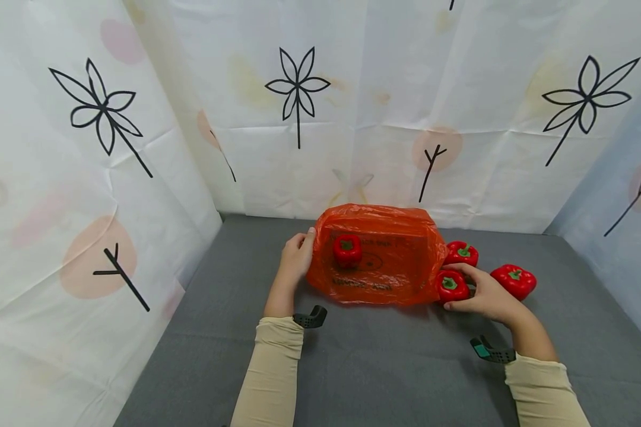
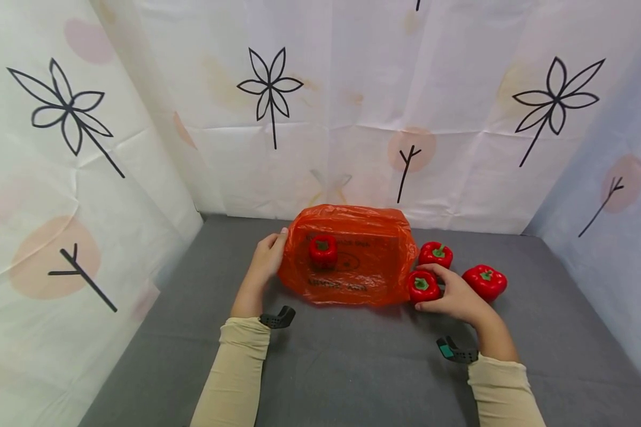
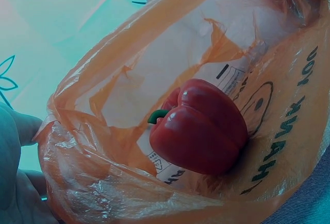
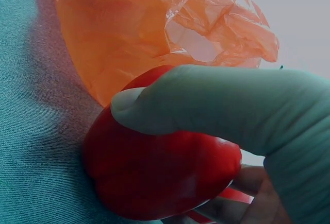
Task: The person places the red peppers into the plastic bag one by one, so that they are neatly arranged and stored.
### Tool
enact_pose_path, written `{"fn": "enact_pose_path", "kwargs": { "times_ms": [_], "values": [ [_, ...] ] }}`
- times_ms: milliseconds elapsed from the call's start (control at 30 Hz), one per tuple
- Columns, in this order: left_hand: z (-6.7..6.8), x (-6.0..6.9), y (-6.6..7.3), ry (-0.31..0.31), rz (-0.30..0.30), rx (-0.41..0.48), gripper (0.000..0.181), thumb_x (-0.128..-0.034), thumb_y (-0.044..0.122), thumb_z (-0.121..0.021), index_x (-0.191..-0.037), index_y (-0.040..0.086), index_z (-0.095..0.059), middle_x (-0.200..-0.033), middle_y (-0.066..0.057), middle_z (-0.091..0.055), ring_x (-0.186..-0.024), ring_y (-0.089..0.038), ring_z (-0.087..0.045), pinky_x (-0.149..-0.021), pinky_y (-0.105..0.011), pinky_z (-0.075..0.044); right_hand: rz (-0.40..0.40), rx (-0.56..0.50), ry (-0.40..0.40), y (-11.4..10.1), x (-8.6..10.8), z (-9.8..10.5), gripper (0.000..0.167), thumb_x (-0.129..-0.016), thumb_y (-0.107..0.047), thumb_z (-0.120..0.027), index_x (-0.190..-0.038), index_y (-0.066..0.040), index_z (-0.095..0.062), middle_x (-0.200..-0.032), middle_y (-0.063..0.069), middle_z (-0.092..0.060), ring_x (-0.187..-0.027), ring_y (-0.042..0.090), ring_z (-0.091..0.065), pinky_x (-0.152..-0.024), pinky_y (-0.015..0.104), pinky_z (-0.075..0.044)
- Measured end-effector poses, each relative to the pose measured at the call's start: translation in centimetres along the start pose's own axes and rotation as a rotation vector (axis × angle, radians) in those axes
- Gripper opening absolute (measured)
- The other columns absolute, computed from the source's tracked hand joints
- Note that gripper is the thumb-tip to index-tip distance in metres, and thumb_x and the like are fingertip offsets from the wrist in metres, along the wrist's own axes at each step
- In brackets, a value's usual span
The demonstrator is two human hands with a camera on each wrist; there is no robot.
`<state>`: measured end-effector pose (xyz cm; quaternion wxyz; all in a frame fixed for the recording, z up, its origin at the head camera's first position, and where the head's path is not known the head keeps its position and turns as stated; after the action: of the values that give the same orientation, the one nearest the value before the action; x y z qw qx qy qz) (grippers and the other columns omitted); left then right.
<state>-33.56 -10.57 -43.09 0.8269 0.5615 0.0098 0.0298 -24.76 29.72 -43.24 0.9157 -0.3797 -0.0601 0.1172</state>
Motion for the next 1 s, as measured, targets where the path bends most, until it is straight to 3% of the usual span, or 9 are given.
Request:
{"fn": "enact_pose_path", "kwargs": {
  "times_ms": [300,667,1000],
  "values": [
    [-0.2,0.0,-0.1,-0.008,0.011,0.012,0.058,-0.1090,0.060,-0.043,-0.126,0.011,-0.069,-0.117,-0.013,-0.067,-0.106,-0.030,-0.063,-0.097,-0.050,-0.052,-0.009,0.014,0.021,0.2,0.3,0.1,0.085,-0.083,-0.031,-0.092,-0.150,-0.004,-0.048,-0.146,0.030,-0.056,-0.132,0.054,-0.051,-0.087,0.054,-0.062],
    [-0.1,0.0,0.0,-0.009,-0.003,0.015,0.058,-0.1092,0.060,-0.043,-0.126,0.010,-0.069,-0.117,-0.013,-0.068,-0.106,-0.030,-0.064,-0.097,-0.050,-0.052,-0.017,-0.003,0.037,-0.4,0.3,0.4,0.086,-0.085,-0.027,-0.090,-0.154,-0.004,-0.044,-0.145,0.029,-0.057,-0.129,0.048,-0.056,-0.079,0.030,-0.060],
    [0.0,0.0,0.0,-0.007,-0.017,0.029,0.057,-0.1095,0.059,-0.044,-0.125,0.010,-0.069,-0.115,-0.013,-0.068,-0.104,-0.030,-0.064,-0.094,-0.049,-0.052,-0.019,-0.001,0.085,-0.8,0.5,1.1,0.082,-0.087,-0.026,-0.089,-0.152,-0.002,-0.044,-0.144,0.028,-0.057,-0.127,0.047,-0.057,-0.078,0.025,-0.059]
  ]
}}
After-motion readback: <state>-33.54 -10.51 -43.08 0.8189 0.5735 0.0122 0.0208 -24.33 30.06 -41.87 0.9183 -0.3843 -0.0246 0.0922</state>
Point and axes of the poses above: each hand's wrist, its own x-axis away from the middle knuckle, its own z-axis out of the back of the hand, y = z × x, the point moved 7 cm from there along -x, towards the middle knuckle
